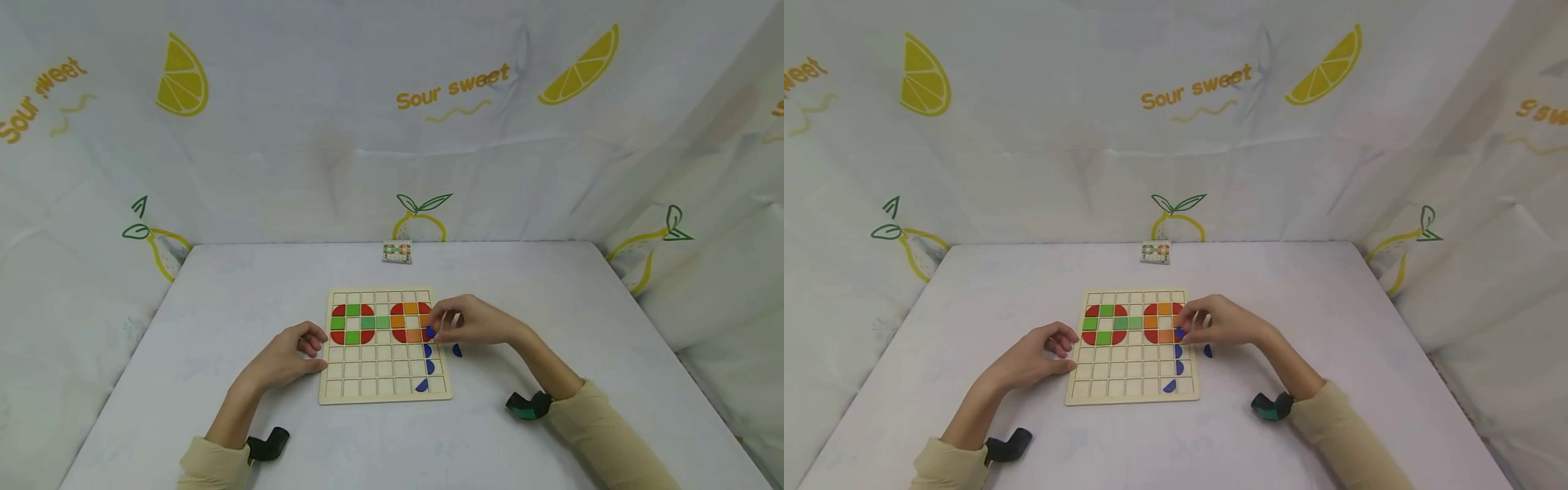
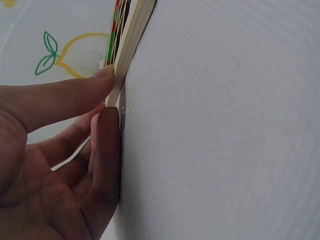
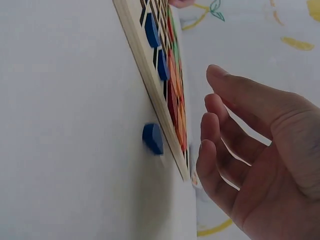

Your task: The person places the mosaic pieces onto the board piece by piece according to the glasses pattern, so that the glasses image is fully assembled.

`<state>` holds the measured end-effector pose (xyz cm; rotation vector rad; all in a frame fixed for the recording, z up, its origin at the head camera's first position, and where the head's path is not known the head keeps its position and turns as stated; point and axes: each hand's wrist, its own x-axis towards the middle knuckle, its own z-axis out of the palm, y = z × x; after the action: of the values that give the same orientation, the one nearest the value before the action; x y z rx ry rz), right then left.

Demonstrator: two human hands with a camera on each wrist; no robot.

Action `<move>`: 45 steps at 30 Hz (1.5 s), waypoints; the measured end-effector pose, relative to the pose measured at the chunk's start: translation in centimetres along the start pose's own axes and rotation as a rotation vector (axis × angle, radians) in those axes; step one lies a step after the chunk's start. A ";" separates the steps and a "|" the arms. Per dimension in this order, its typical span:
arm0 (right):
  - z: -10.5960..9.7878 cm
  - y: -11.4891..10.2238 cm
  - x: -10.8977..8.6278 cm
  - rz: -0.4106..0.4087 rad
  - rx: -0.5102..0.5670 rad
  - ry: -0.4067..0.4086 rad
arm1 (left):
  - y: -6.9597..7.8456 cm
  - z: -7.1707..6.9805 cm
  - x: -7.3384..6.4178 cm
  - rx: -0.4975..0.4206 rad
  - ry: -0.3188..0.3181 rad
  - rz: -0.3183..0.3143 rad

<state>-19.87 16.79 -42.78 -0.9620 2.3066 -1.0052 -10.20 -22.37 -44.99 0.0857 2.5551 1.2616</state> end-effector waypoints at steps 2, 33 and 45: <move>0.6 -0.8 0.8 -0.027 0.001 -0.011 | 0.0 0.0 0.0 0.001 0.000 0.000; 8.5 -8.2 11.4 -0.107 -0.197 -0.159 | -0.5 -0.4 0.0 -0.001 -0.024 0.044; 9.2 -8.9 11.5 -0.081 -0.198 -0.176 | -0.5 -0.4 0.0 -0.008 -0.026 0.048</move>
<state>-17.97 -0.29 -43.20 -1.1805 2.2649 -0.7003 -10.30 -22.94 -45.17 0.1623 2.5403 1.2793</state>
